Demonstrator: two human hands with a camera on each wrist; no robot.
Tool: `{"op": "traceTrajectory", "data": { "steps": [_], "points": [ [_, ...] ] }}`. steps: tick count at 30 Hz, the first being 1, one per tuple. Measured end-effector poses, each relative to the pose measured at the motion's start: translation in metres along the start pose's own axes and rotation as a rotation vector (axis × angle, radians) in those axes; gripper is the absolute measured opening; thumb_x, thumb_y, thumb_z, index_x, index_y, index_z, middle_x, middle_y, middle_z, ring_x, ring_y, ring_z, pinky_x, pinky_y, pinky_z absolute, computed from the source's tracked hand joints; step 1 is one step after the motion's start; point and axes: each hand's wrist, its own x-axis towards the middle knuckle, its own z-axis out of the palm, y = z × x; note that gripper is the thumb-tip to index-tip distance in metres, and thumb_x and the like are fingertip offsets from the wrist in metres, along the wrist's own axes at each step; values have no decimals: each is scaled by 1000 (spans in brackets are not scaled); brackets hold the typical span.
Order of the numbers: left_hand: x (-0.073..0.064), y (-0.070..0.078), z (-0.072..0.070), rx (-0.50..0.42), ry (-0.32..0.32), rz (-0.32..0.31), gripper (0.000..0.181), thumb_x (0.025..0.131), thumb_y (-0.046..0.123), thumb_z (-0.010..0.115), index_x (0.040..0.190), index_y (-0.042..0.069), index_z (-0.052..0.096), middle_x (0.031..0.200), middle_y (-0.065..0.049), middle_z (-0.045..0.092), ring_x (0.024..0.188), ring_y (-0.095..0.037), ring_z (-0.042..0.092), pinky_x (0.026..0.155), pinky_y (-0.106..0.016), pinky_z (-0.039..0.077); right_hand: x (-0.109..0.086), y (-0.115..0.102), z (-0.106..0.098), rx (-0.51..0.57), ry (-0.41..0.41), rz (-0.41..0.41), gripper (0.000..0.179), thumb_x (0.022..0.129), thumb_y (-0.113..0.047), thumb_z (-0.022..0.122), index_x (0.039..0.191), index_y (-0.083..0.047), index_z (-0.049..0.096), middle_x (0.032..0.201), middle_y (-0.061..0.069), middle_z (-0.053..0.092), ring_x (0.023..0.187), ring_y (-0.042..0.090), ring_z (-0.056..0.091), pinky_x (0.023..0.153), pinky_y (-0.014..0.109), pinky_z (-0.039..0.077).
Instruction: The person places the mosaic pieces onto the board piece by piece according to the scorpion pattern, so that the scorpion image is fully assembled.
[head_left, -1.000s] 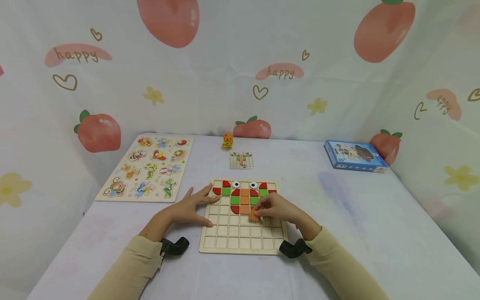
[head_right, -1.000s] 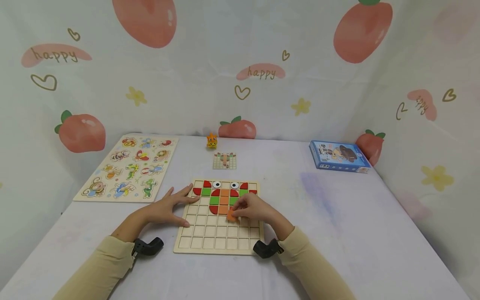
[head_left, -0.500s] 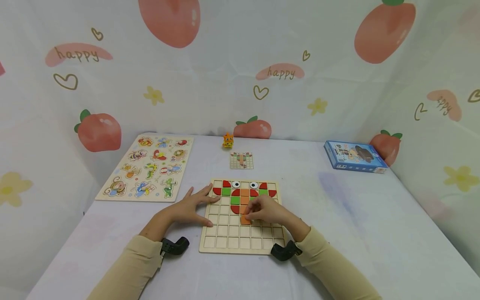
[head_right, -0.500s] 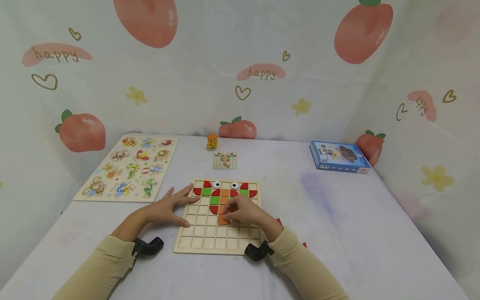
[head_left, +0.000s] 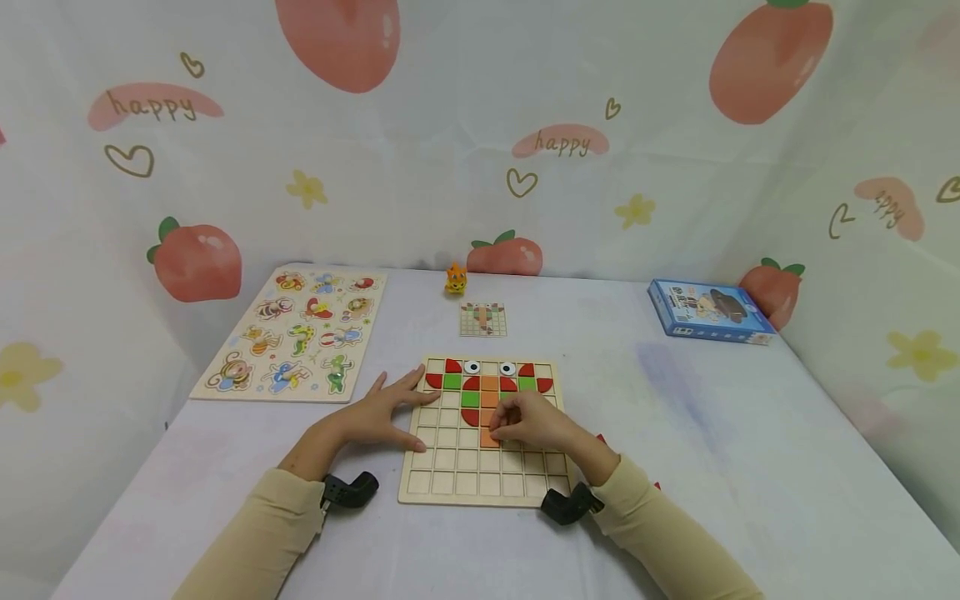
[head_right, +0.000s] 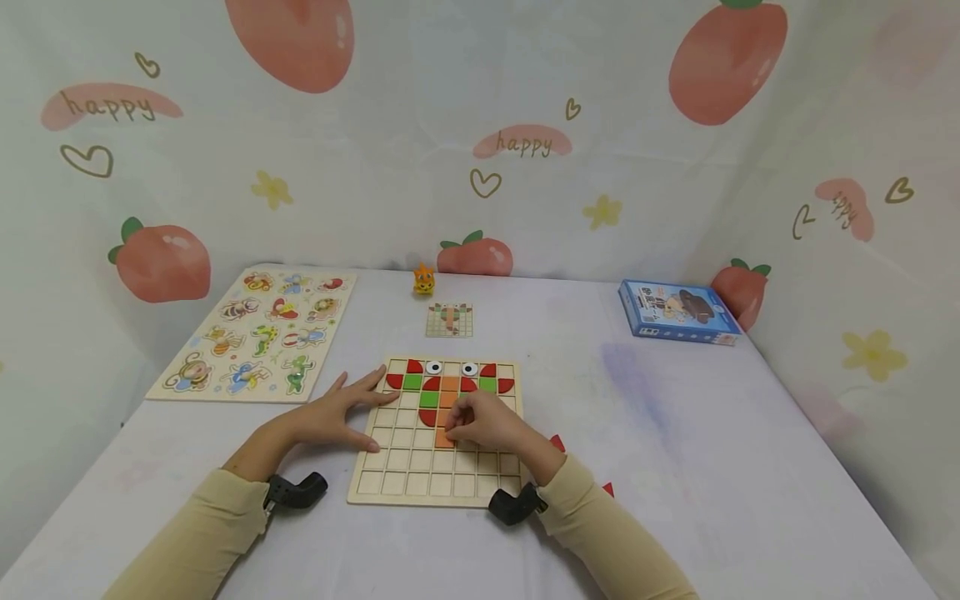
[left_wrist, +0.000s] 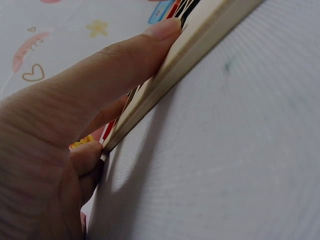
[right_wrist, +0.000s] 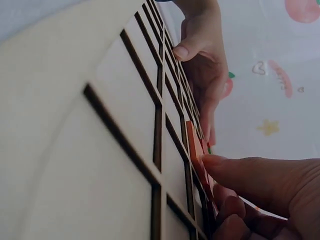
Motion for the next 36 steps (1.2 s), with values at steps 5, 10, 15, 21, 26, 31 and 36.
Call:
{"op": "traceTrajectory", "data": {
  "steps": [5, 10, 15, 21, 26, 31, 36],
  "points": [
    [0, -1, 0, -2, -3, -1, 85, 67, 51, 77, 140, 23, 45, 158, -8, 6, 146, -28, 5, 114, -55, -13, -4, 3, -4, 36, -21, -6, 8, 80, -15, 72, 82, -7, 69, 77, 1, 65, 65, 10, 54, 57, 19, 46],
    [-1, 1, -2, 0, -5, 9, 85, 67, 50, 77, 140, 21, 44, 158, -10, 6, 146, -29, 5, 113, -55, -13, -13, 7, -11, 30, -8, 13, 12, 80, -17, 73, 83, -7, 69, 76, 0, 64, 66, 11, 53, 58, 20, 47],
    [-2, 1, -2, 1, -3, 16, 85, 68, 50, 77, 140, 20, 44, 158, -12, 6, 146, -31, 6, 113, -56, -13, -24, 11, -19, 40, -7, 41, 13, 79, -17, 74, 84, -6, 69, 76, 2, 64, 66, 13, 54, 59, 21, 47],
    [-2, 2, -2, 4, 4, 19, 84, 68, 49, 78, 139, 19, 45, 158, -12, 6, 145, -31, 6, 113, -57, -13, -38, 16, -29, 62, 1, 80, 16, 78, -17, 75, 85, -4, 69, 76, 3, 62, 68, 14, 51, 59, 20, 45],
    [-2, 2, -2, 5, 3, 21, 84, 68, 48, 78, 139, 18, 45, 157, -13, 6, 145, -32, 7, 113, -57, -12, -50, 23, -37, 72, 29, 105, 18, 78, -17, 74, 87, -3, 68, 77, 4, 60, 68, 14, 51, 55, 20, 44],
    [-2, 2, -2, 0, 2, 18, 85, 67, 48, 78, 139, 18, 46, 157, -13, 7, 145, -32, 7, 113, -57, -12, -60, 30, -46, 78, 46, 131, 20, 80, -19, 73, 90, -3, 68, 76, 3, 60, 62, 11, 49, 50, 23, 44],
    [-1, 0, -1, 9, -3, 10, 85, 67, 51, 78, 140, 21, 44, 158, -10, 4, 146, -29, 6, 113, -56, -13, -70, 38, -55, 98, 51, 151, 25, 81, -18, 72, 97, -1, 68, 77, 5, 63, 59, 13, 52, 50, 27, 48]
  ]
}}
